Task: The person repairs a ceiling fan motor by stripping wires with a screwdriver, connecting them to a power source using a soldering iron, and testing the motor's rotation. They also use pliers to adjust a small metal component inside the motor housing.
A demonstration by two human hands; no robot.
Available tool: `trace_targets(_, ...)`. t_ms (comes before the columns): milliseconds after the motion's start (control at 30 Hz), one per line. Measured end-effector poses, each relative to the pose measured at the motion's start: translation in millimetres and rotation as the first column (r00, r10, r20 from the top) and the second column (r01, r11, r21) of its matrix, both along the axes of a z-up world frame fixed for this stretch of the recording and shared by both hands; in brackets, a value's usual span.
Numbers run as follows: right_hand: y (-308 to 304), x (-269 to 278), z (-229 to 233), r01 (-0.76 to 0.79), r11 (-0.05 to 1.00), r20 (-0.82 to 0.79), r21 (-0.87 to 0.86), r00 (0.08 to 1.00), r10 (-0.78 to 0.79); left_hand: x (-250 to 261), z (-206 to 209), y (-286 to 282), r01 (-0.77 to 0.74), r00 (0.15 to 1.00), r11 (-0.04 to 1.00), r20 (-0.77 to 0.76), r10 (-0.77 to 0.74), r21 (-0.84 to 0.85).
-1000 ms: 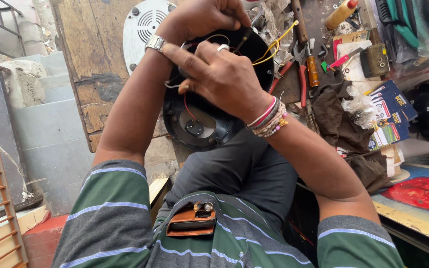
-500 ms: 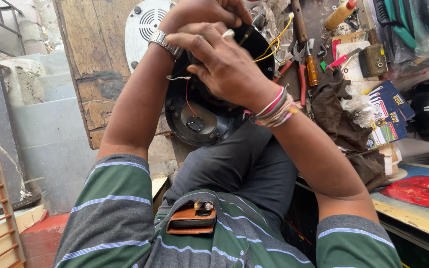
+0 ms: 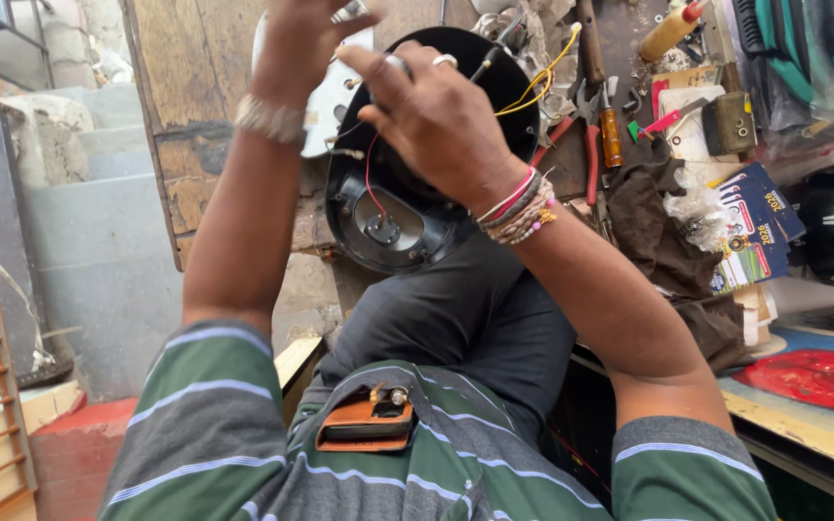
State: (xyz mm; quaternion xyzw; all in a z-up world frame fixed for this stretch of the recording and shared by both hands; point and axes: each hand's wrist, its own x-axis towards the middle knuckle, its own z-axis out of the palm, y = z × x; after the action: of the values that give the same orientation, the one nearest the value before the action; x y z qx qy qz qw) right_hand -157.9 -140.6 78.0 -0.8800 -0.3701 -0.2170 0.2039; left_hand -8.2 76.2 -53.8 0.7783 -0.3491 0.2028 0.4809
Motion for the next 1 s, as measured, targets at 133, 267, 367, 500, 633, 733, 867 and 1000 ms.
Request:
trace_targets(133,-8,5,2,-0.03,0.993,-0.106,0.118,0.993,0.042,-79,-24,15,-0.269,0.38,0.547,-0.609,-0.696,-0.793)
trace_targets(267,-14,6,5,-0.078,0.98,-0.084,0.182,0.992,0.094,-144,-15,-5,-0.173,0.32,0.623,-0.642,-0.697,-0.763)
trace_targets(367,-17,5,4,-0.078,0.98,-0.071,0.184,0.993,0.092,-140,14,-13,-0.199,0.26,0.631,-0.661,-0.704,-0.75)
trace_targets(500,-25,10,5,-0.128,0.97,-0.074,0.207,0.987,0.146,-129,43,-19,-0.228,0.299,0.635,-0.674,-0.676,-0.738)
trace_targets(633,-28,28,2,-0.161,0.939,-0.2,0.305,0.953,0.229,-119,51,-20,-0.203,0.277,0.659,-0.688,-0.671,-0.725)
trace_targets(733,-22,33,1,-0.148,0.939,-0.191,0.31,0.958,0.214,-119,53,-17,-0.252,0.266,0.693,-0.737,-0.621,-0.675)
trace_targets(867,-14,33,-1,-0.159,0.95,-0.15,0.269,0.967,0.205,-122,55,-18,-0.26,0.282,0.718,-0.762,-0.583,-0.646)
trace_targets(1000,-12,30,0,-0.181,0.961,-0.112,0.209,0.972,0.207,-122,57,-18,-0.248,0.252,0.704,-0.746,-0.617,-0.666)
